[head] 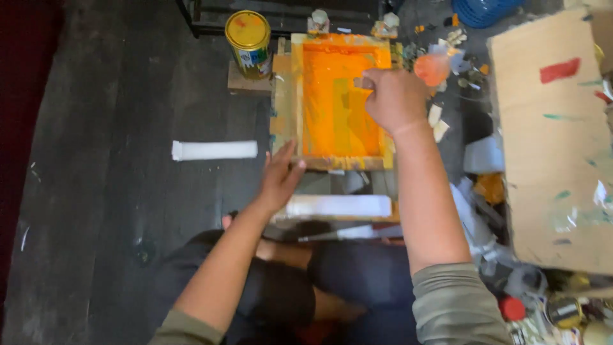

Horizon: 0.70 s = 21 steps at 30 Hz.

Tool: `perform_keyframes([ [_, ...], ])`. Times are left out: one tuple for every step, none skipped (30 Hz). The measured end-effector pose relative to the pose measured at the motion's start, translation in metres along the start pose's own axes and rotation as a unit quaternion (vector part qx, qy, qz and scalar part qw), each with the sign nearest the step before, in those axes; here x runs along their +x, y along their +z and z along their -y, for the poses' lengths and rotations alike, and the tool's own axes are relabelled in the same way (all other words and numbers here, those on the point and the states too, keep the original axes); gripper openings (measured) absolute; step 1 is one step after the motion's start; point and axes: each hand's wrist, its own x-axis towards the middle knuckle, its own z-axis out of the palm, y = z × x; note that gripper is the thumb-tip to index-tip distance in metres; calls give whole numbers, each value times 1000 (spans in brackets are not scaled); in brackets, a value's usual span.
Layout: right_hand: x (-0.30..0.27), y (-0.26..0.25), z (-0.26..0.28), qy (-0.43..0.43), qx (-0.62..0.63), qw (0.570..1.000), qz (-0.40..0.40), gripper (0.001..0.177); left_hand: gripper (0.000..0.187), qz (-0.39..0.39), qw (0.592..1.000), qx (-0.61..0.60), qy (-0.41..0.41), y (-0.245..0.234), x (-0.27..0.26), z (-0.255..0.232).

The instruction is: The person sits cross-legged and repeatedly aligns a white strip of material under a screen printing frame. They use a squeegee to pull orange ink across the screen, then lift the strip and place it on the floor. This cycle repeats multiple times.

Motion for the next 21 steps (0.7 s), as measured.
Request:
perform_keyframes([
  [10, 18, 2, -1, 1, 1000, 1, 31, 64, -1, 1000, 0, -2, -6, 3, -3],
  [19, 36, 5, -4, 20, 1000, 9, 32, 66, 18, 1000, 5, -20, -11, 5, -7],
  [26, 53, 7, -4, 39, 999, 16, 33, 69, 38, 999, 9, -37, -16, 6, -11],
  [29, 67, 12, -2, 39, 999, 16, 33, 69, 40, 998, 10, -37, -21, 10, -16],
  [29, 79, 17, 1, 33, 999, 35, 32, 71, 53, 997, 3, -52, -25, 11, -22],
  [26, 90, 22, 3, 27, 998, 55, 32, 73, 65, 996, -4, -67, -28, 10, -29],
  [26, 101, 22, 2, 28, 998, 55, 32, 73, 64, 996, -3, -68, -29, 13, -31],
  [23, 110, 23, -8, 36, 998, 60, 34, 74, 77, 994, -20, -76, -30, 13, -35],
  [19, 118, 26, -18, 45, 997, 65, 37, 76, 89, 992, -36, -84, -33, 10, -40],
  [15, 119, 31, -21, 47, 997, 66, 37, 76, 87, 992, -35, -86, -34, 8, -40],
  [11, 116, 33, -20, 25, 995, 91, 42, 77, 91, 992, -14, -83, -34, 9, -41],
  [6, 112, 34, -20, 3, 993, 117, 48, 78, 96, 992, 7, -80, -34, 8, -45],
  [0, 102, 39, -20, 0, 994, 110, 48, 78, 93, 993, 7, -73, -33, 9, -43],
  [-7, 91, 44, -15, 8, 989, 148, 49, 76, 91, 993, 2, -69, -33, 9, -42],
  [-17, 80, 50, -11, 15, 982, 188, 50, 74, 90, 994, -5, -65, -32, 6, -41],
  [-25, 66, 56, -11, 11, 983, 182, 50, 74, 87, 994, -6, -59, -32, 1, -41],
  [-34, 53, 62, 6, 23, 973, 228, 49, 73, 81, 995, -6, -55, -33, -4, -40],
  [-42, 40, 68, 22, 35, 961, 273, 48, 71, 75, 996, -7, -51, -33, -8, -39],
  [-45, 39, 67, 23, 32, 963, 268, 48, 71, 73, 996, -8, -46, -34, -12, -39],
  [-48, 39, 67, 27, 29, 964, 265, 40, 71, 76, 996, -6, -48, -35, -17, -39],
  [-52, 39, 65, 31, 26, 964, 262, 33, 70, 80, 995, -4, -51, -34, -21, -39],
])
